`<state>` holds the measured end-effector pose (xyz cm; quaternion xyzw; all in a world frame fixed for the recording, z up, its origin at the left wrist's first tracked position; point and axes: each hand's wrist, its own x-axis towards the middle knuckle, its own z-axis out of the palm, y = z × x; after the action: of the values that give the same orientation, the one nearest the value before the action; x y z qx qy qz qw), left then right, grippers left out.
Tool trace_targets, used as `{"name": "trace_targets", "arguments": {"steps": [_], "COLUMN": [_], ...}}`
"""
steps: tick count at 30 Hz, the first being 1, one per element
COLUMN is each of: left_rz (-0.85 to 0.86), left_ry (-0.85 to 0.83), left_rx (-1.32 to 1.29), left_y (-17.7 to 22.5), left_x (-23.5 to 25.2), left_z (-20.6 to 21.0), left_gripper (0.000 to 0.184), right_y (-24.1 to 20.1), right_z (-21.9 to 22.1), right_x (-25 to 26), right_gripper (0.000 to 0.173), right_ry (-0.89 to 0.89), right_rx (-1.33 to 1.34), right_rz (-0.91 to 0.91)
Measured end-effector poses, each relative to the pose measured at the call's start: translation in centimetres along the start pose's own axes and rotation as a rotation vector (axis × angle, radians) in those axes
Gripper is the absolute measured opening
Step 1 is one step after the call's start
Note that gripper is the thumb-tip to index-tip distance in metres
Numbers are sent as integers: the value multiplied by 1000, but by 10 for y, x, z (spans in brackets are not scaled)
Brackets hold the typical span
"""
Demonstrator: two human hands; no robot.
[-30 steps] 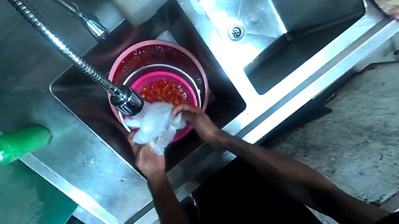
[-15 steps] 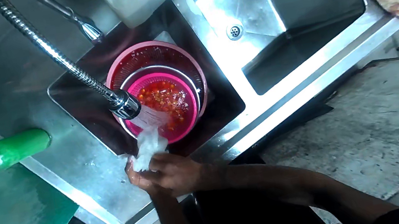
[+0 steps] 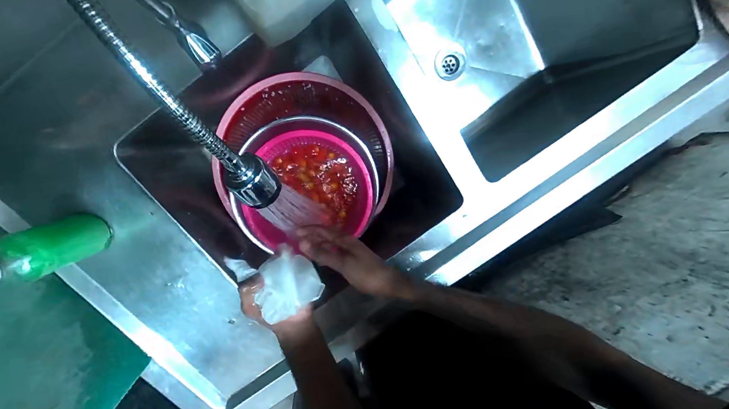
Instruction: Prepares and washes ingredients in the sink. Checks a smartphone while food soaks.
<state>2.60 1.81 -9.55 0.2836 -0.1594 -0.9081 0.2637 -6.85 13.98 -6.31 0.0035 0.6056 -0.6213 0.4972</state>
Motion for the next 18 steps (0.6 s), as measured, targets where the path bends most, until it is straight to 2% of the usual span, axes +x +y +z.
{"name": "trace_targets", "arguments": {"steps": [2,4,7,11,15,18], "left_rz": [-83,-116,-107,-117,-223,-238], "left_ry": [18,94,149,95,161,196], "left_rx": [93,148,159,153,564,681], "left_y": [-1,-4,-6,-8,-15,-20], "left_x": [0,0,2,3,-9,-11], "left_z": [4,12,11,8,14,19], "left_gripper": [19,14,20,31,21,37], "right_y": [4,7,11,21,42,44], "right_z": [-7,-14,-22,-26,-23,-24], "right_x": [14,18,14,11,11,8], "right_gripper": [41,38,37,29,29,27], "right_ry": [-83,-137,-120,55,263,322], "right_rx": [175,104,136,289,303,296], "right_rz": [84,28,31,135,75,56]}}
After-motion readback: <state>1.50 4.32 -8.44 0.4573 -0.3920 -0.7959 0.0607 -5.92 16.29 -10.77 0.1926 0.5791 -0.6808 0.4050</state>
